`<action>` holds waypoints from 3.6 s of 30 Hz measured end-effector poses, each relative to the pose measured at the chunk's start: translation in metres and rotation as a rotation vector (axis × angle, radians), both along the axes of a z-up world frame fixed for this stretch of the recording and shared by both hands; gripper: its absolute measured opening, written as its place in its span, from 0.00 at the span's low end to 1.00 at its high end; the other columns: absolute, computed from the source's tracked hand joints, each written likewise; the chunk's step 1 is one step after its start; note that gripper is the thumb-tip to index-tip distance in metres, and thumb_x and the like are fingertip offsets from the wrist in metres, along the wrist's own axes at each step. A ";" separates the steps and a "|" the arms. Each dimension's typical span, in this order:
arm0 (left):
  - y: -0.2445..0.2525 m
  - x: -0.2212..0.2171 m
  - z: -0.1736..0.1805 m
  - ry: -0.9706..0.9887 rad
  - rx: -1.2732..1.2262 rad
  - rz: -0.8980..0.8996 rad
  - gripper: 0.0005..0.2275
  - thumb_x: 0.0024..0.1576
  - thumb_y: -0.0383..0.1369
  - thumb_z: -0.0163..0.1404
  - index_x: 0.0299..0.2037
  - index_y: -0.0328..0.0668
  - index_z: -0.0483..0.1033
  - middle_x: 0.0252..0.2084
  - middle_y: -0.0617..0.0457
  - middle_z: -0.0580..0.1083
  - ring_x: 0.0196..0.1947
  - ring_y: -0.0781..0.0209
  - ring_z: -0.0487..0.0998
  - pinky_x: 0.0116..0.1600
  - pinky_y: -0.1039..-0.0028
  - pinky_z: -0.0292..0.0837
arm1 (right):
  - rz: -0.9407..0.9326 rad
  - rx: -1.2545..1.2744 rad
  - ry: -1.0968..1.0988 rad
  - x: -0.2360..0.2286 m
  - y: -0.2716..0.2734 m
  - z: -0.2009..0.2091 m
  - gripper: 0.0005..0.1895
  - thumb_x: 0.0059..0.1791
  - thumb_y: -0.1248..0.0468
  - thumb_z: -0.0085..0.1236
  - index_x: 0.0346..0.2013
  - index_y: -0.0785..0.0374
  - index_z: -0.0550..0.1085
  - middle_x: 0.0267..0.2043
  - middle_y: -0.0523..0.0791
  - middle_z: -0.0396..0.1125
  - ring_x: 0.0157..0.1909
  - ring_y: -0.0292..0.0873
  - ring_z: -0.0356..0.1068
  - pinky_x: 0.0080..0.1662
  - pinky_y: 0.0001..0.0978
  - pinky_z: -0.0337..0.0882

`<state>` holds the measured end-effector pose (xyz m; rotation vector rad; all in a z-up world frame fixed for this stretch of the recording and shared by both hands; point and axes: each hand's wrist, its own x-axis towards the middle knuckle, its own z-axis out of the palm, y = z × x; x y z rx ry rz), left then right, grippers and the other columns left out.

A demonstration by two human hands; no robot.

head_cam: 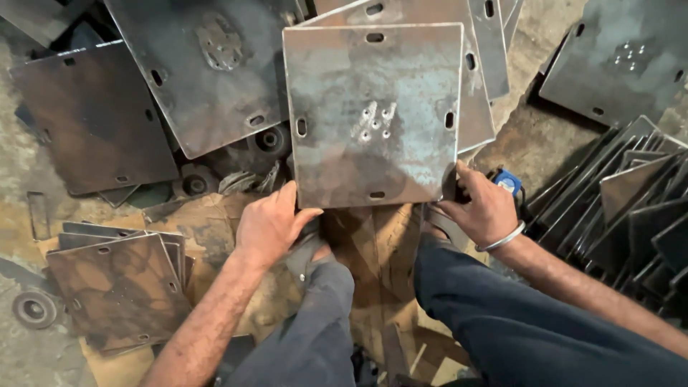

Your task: The person repeatedly picks up square metal plates from a pile on the floor, aligns them, and places them into a growing stack. The hands handle the plates one at a time, turning them over as needed to maintain alignment.

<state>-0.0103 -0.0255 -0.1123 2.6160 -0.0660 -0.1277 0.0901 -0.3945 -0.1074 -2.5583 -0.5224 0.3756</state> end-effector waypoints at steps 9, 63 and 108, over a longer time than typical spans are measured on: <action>0.003 0.003 0.019 -0.036 -0.063 0.034 0.20 0.55 0.46 0.60 0.46 0.38 0.75 0.32 0.44 0.78 0.32 0.42 0.80 0.33 0.58 0.74 | 0.004 0.050 -0.010 -0.003 -0.003 0.001 0.36 0.40 0.56 0.73 0.60 0.63 0.72 0.40 0.51 0.73 0.38 0.51 0.76 0.40 0.41 0.73; -0.004 -0.011 0.000 -0.046 0.300 -0.161 0.16 0.62 0.47 0.51 0.31 0.43 0.69 0.20 0.55 0.73 0.21 0.58 0.78 0.25 0.69 0.72 | 0.200 -0.117 -0.288 -0.013 -0.005 -0.005 0.21 0.47 0.55 0.68 0.45 0.65 0.73 0.33 0.48 0.70 0.33 0.51 0.72 0.36 0.42 0.69; -0.023 0.092 0.013 -0.176 -0.208 0.580 0.05 0.55 0.30 0.58 0.33 0.36 0.76 0.34 0.45 0.76 0.35 0.43 0.79 0.40 0.56 0.72 | -0.360 0.057 -0.069 0.087 0.035 0.001 0.09 0.47 0.60 0.65 0.38 0.62 0.81 0.37 0.53 0.75 0.41 0.56 0.75 0.44 0.46 0.73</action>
